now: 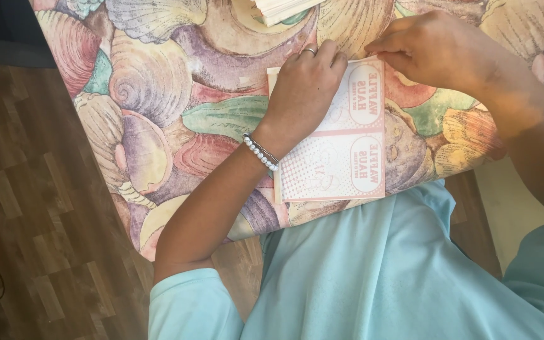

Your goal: Folding printed paper sheets into bags or envelopes on a table.

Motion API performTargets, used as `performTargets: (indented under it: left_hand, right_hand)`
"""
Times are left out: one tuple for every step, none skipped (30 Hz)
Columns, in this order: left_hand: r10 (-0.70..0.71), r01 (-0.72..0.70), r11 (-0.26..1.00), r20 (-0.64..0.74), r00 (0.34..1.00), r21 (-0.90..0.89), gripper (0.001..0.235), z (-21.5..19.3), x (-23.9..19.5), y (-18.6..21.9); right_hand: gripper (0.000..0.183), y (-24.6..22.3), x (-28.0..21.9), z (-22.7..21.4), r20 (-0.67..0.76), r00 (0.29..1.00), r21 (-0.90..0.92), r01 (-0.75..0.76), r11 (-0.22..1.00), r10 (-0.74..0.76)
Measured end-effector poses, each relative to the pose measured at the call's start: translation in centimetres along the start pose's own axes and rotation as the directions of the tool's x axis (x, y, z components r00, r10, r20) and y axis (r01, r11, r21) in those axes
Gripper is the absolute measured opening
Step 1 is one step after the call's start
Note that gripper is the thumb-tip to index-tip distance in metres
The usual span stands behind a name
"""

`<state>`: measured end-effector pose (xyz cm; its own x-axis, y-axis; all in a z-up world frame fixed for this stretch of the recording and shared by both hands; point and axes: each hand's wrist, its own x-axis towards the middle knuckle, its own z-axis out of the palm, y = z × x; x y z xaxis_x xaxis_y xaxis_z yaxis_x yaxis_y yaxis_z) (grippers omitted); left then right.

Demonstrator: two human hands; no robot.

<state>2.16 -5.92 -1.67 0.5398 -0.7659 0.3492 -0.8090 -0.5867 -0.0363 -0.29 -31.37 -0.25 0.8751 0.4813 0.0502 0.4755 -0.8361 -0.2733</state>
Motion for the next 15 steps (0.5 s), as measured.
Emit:
performTargets:
  left_hand:
    - [0.001, -0.001, 1.000, -0.002, 1.000, 0.002, 0.016, 0.0, 0.0, 0.0]
    - [-0.005, 0.005, 1.000, 0.000, 1.000, -0.003, 0.019, 0.0, -0.1, 0.0]
    - [-0.011, 0.011, 1.000, 0.001, 1.000, -0.009, 0.023, 0.1, -0.1, 0.0]
    - [-0.011, 0.011, 1.000, 0.001, 1.000, -0.009, 0.023, 0.0, -0.2, 0.2]
    - [-0.004, 0.004, 1.000, 0.013, 1.000, 0.022, 0.025, -0.1, -0.2, 0.4]
    - [0.002, -0.003, 0.999, 0.027, 1.000, 0.053, 0.027, -0.3, -0.4, 0.6]
    - [0.002, -0.003, 0.999, 0.027, 1.000, 0.053, 0.027, -0.3, -0.4, 0.7]
    - [-0.011, 0.010, 0.997, 0.008, 1.000, 0.074, 0.027, -0.3, -0.5, 0.8]
    - [-0.023, 0.024, 0.995, -0.011, 1.000, 0.094, 0.027, -0.4, -0.6, 0.9]
    - [-0.024, 0.024, 0.995, -0.010, 1.000, 0.094, 0.027, -0.4, -0.6, 0.9]
    - [-0.033, 0.033, 0.998, -0.005, 0.999, 0.054, 0.029, -0.5, -0.7, 0.9]
    - [-0.042, 0.042, 0.999, -0.002, 0.999, 0.014, 0.031, -0.6, -0.6, 0.8]
    - [-0.042, 0.042, 0.999, -0.002, 0.999, 0.016, 0.031, -0.6, -0.6, 0.6]
    - [-0.058, 0.059, 0.998, 0.016, 0.998, -0.033, 0.034, -0.6, -0.6, 0.5]
    - [-0.073, 0.076, 0.994, 0.035, 0.997, -0.081, 0.039, -0.7, -0.7, 0.4]
  right_hand:
    - [0.023, 0.3, -0.1, 0.2, -0.002, 1.000, -0.002, 0.000, 1.000, 0.000]
    - [0.028, 0.7, -0.2, 0.5, -0.011, 1.000, -0.037, -0.004, 0.999, 0.004]
    - [0.033, 1.0, -0.3, 0.7, -0.020, 1.000, -0.073, -0.009, 0.997, 0.008]
    - [0.033, 0.8, -0.3, 0.5, -0.021, 1.000, -0.073, -0.010, 0.997, 0.008]
    - [0.036, 0.7, -0.4, 0.4, -0.024, 0.999, -0.091, 0.026, 0.996, -0.028]
    - [0.039, 0.5, -0.4, 0.2, -0.027, 0.997, -0.107, 0.062, 0.992, -0.066]
    - [0.039, 0.7, -0.6, 0.3, -0.027, 0.997, -0.107, 0.062, 0.992, -0.066]
    - [0.036, 0.8, -0.9, 0.5, 0.018, 0.996, -0.165, 0.092, 0.982, -0.090]
    - [0.035, 1.0, -1.2, 0.6, 0.064, 0.992, -0.222, 0.123, 0.967, -0.111]
    - [0.035, 0.9, -1.4, 0.7, 0.064, 0.992, -0.220, 0.124, 0.968, -0.112]
    - [0.031, 0.8, -1.7, 0.9, 0.010, 0.985, -0.319, 0.168, 0.933, -0.174]
    - [0.026, 0.8, -1.9, 0.9, -0.040, 0.970, -0.418, 0.202, 0.886, -0.240]
    - [0.026, 0.9, -2.4, 1.1, -0.040, 0.970, -0.418, 0.202, 0.886, -0.241]
    - [0.021, 1.0, -2.9, 1.2, -0.079, 0.977, -0.421, 0.147, 0.895, -0.198]
    - [0.016, 1.0, -3.5, 1.3, -0.117, 0.981, -0.422, 0.091, 0.902, -0.154]
